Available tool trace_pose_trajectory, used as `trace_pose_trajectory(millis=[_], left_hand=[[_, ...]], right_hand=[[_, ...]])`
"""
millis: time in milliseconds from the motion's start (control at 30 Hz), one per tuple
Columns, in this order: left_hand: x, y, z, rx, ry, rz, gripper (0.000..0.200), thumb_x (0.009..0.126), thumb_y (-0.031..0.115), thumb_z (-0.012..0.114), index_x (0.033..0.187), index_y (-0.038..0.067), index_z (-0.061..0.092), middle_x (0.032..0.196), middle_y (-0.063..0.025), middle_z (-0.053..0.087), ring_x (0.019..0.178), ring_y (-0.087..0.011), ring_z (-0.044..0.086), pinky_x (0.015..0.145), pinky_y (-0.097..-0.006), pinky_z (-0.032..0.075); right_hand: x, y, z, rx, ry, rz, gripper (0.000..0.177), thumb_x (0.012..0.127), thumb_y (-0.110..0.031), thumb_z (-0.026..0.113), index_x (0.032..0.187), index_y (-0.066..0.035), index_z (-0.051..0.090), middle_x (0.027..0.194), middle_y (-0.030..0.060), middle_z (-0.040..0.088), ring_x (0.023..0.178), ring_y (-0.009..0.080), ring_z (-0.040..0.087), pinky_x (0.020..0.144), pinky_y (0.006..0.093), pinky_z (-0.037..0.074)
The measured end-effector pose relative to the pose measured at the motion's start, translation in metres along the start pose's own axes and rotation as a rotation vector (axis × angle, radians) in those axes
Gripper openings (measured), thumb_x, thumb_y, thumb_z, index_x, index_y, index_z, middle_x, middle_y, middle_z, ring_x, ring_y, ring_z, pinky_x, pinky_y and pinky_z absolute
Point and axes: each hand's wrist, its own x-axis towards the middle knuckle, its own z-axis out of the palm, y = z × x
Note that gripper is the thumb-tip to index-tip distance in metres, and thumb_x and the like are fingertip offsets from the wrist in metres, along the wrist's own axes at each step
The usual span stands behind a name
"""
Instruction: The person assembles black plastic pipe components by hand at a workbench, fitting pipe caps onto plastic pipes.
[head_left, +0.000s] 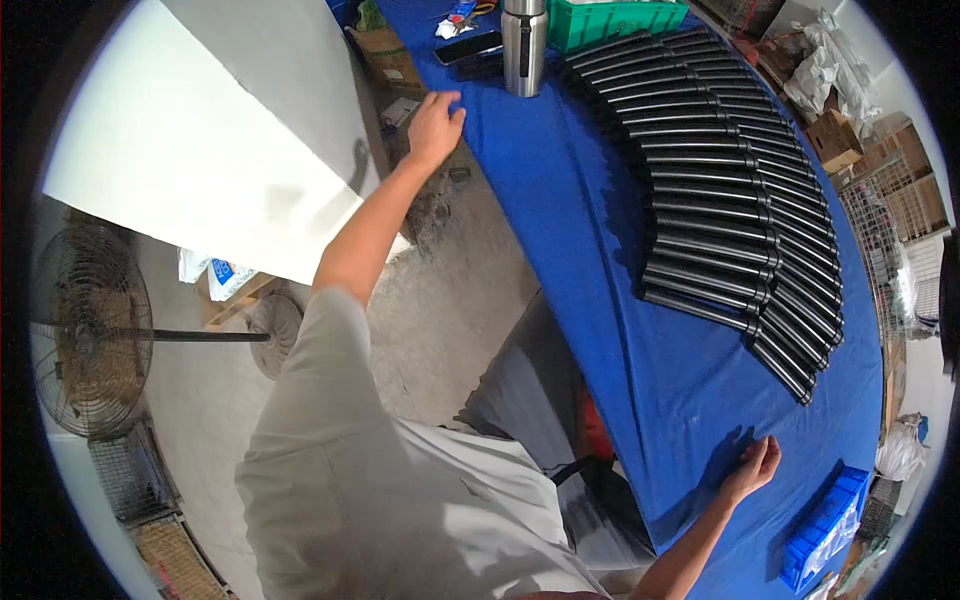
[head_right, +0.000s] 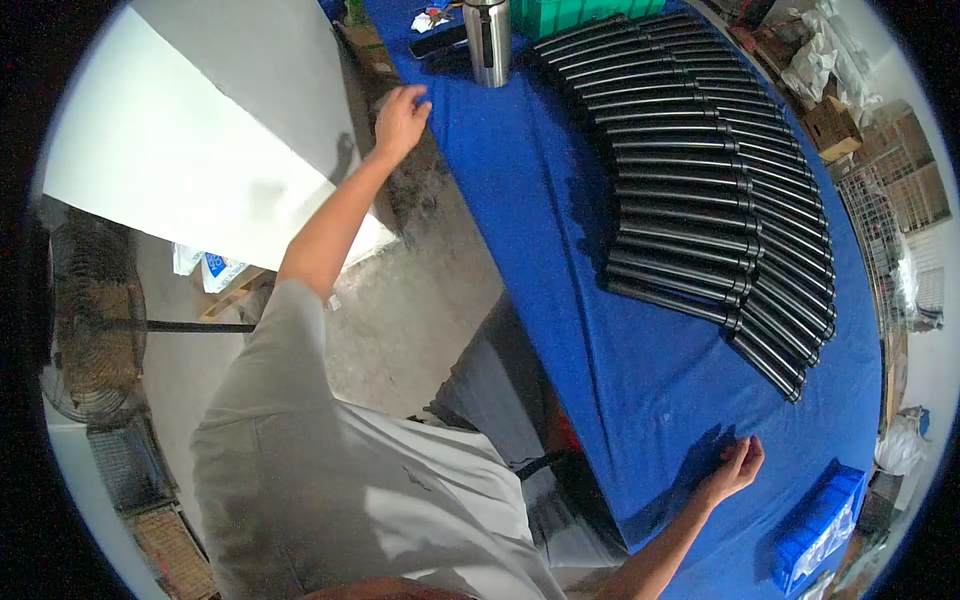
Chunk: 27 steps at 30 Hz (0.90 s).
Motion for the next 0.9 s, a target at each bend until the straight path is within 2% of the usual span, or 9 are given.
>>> trace_pose_trajectory(millis=[67,167,400,467,567,700,767,833,900], left_hand=[[0.027,-0.006,0.014,0.15,0.027,-0.002,0.045,0.093,0.026,0.07,0.137,0.016,0.062,0.144,-0.0134,0.056,0.123,-0.0351,0.06,0.1,-0.0477,0.052],[0.054,-0.002,0.027,0.258,-0.101,-0.078,0.055,0.094,0.027,0.069,0.146,0.018,0.054,0.156,-0.0153,0.042,0.135,-0.0403,0.05,0.109,-0.0525,0.048],[0.079,-0.003,0.042,0.308,-0.159,-0.152,0.053,0.094,0.033,0.07,0.144,0.023,0.057,0.157,-0.0193,0.04,0.139,-0.0422,0.047,0.109,-0.0531,0.048],[0.085,-0.014,0.052,0.346,-0.166,-0.137,0.047,0.094,0.035,0.068,0.14,0.025,0.06,0.157,-0.0189,0.041,0.138,-0.0412,0.048,0.108,-0.054,0.048],[0.087,-0.021,0.058,0.303,-0.126,-0.095,0.034,0.093,0.033,0.07,0.125,0.023,0.07,0.154,-0.0177,0.047,0.135,-0.0435,0.05,0.108,-0.0538,0.047],[0.085,-0.044,0.069,0.205,0.088,-0.078,0.031,0.091,0.03,0.073,0.116,0.012,0.073,0.146,-0.0255,0.054,0.132,-0.0429,0.053,0.111,-0.048,0.045],[0.072,-0.05,0.056,0.054,0.21,-0.155,0.029,0.088,0.028,0.078,0.107,0.006,0.074,0.128,-0.023,0.066,0.124,-0.0416,0.059,0.103,-0.0479,0.048],[0.04,-0.023,0.017,-0.231,0.252,-0.116,0.024,0.088,0.018,0.079,0.093,-0.002,0.068,0.105,-0.0166,0.069,0.092,-0.0308,0.063,0.087,-0.0381,0.05],[0.01,-0.034,0.014,-0.639,0.29,-0.182,0.017,0.091,0.011,0.077,0.096,-0.001,0.066,0.12,-0.0142,0.067,0.095,-0.0206,0.062,0.086,-0.0331,0.05]], right_hand=[[0.0,0.002,-0.001,-0.008,-0.001,-0.006,0.028,0.101,-0.021,0.067,0.119,0.001,0.066,0.087,0.0005,0.062,0.07,0.0059,0.051,0.061,0.0213,0.041],[0.0,0.003,-0.001,-0.044,0.025,-0.007,0.028,0.101,-0.021,0.066,0.119,0.001,0.066,0.086,0.0001,0.062,0.069,0.0056,0.05,0.06,0.0213,0.04],[-0.002,-0.002,0.002,-0.004,0.039,0.021,0.028,0.102,-0.02,0.065,0.121,0.0,0.064,0.081,-0.0015,0.058,0.066,0.0058,0.047,0.057,0.0229,0.038],[-0.007,-0.013,0.007,-0.037,0.035,0.049,0.029,0.1,-0.02,0.067,0.12,0.001,0.065,0.086,0.0,0.061,0.069,0.0067,0.051,0.06,0.0224,0.041],[-0.006,-0.009,0.005,-0.042,0.071,0.068,0.029,0.1,-0.019,0.067,0.12,0.001,0.066,0.09,0.0015,0.063,0.071,0.0078,0.053,0.062,0.0228,0.043],[-0.007,-0.016,0.006,-0.032,0.09,0.069,0.025,0.099,-0.016,0.067,0.118,0.001,0.066,0.085,0.0011,0.062,0.069,0.0071,0.054,0.06,0.0233,0.044],[-0.008,-0.019,0.005,-0.009,0.092,0.059,0.025,0.099,-0.016,0.067,0.117,0.001,0.066,0.086,0.0012,0.062,0.068,0.0076,0.054,0.06,0.0232,0.044],[-0.008,-0.01,0.005,0.034,0.101,0.057,0.024,0.099,-0.017,0.067,0.117,0.0,0.066,0.086,0.0011,0.062,0.068,0.0075,0.054,0.06,0.0233,0.044],[-0.008,-0.008,0.004,0.031,0.124,0.023,0.023,0.101,-0.015,0.066,0.118,0.0,0.065,0.088,0.0004,0.061,0.07,0.0065,0.054,0.06,0.0226,0.044]])
